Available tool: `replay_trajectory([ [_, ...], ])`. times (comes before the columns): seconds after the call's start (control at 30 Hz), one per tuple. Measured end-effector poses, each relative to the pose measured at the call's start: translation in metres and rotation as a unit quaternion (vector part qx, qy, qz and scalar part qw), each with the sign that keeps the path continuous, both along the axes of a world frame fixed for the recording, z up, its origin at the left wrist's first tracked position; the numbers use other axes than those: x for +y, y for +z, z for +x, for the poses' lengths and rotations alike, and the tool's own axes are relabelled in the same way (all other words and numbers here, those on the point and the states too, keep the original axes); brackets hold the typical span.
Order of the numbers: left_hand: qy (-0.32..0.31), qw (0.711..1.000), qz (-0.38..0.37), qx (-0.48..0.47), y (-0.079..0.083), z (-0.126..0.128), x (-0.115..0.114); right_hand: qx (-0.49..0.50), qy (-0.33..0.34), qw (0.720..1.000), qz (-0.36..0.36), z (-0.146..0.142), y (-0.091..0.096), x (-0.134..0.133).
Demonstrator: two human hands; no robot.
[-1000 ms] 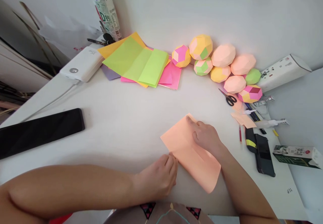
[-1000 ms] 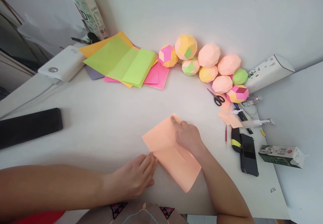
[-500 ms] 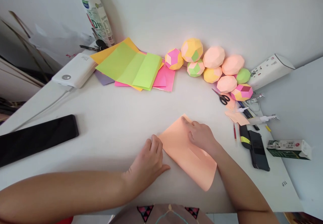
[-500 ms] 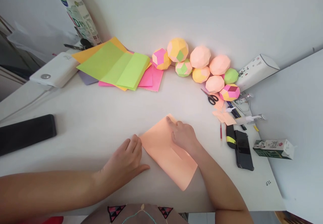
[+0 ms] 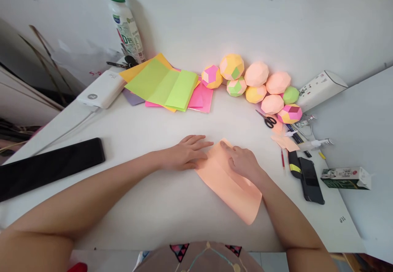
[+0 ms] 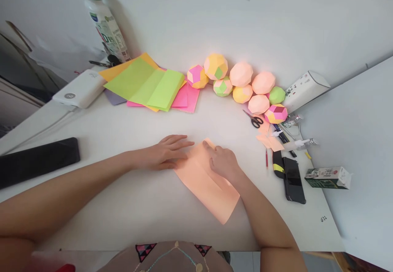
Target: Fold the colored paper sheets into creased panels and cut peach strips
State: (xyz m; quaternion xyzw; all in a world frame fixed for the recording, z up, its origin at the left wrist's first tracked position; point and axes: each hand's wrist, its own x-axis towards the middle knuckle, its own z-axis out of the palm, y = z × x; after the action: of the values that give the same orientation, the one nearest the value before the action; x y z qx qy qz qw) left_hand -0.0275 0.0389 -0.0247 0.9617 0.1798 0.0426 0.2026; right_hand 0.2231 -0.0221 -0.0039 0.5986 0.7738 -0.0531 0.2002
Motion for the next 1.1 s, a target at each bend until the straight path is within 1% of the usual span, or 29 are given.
replay_trajectory([
  [0.1,-0.029,0.999,-0.028,0.021,0.0,-0.002,0.0,0.015,-0.001,1.0,0.009,0.002,-0.001,0.001],
  [0.17,-0.035,0.998,-0.041,0.038,0.002,-0.002,0.0,0.039,-0.005,0.999,0.006,0.006,0.002,0.001],
  [0.27,-0.033,0.997,-0.052,0.053,0.005,-0.002,0.001,0.065,0.005,0.998,0.002,0.009,0.014,-0.003],
  [0.3,-0.032,0.997,-0.055,0.053,0.005,-0.003,0.002,0.063,0.021,0.998,0.012,0.008,0.02,-0.007],
  [0.37,-0.033,0.996,-0.059,0.051,0.004,-0.003,0.003,0.06,0.073,0.994,0.049,0.0,0.032,-0.017],
  [0.43,-0.035,0.996,-0.06,0.053,0.002,-0.004,0.004,0.087,0.135,0.984,0.077,-0.017,0.041,-0.03],
  [0.47,-0.036,0.996,-0.059,0.055,0.002,-0.004,0.004,0.109,0.161,0.978,0.072,-0.027,0.043,-0.036],
  [0.57,-0.031,0.996,-0.059,0.055,0.002,-0.004,0.004,0.134,0.205,0.969,0.017,-0.058,0.036,-0.05],
  [0.67,-0.023,0.996,-0.068,0.053,0.003,-0.005,0.003,0.121,0.204,0.971,0.011,-0.077,0.022,-0.05],
  [0.77,-0.022,0.996,-0.077,0.049,0.004,-0.004,0.003,0.122,0.195,0.973,0.022,-0.08,0.014,-0.044],
  [0.9,-0.024,0.996,-0.072,0.046,0.003,-0.004,0.004,0.113,0.193,0.974,0.025,-0.079,0.011,-0.038],
  [1.1,-0.026,0.996,-0.062,0.051,0.0,-0.005,0.004,0.084,0.218,0.971,0.054,-0.075,0.01,-0.047],
])
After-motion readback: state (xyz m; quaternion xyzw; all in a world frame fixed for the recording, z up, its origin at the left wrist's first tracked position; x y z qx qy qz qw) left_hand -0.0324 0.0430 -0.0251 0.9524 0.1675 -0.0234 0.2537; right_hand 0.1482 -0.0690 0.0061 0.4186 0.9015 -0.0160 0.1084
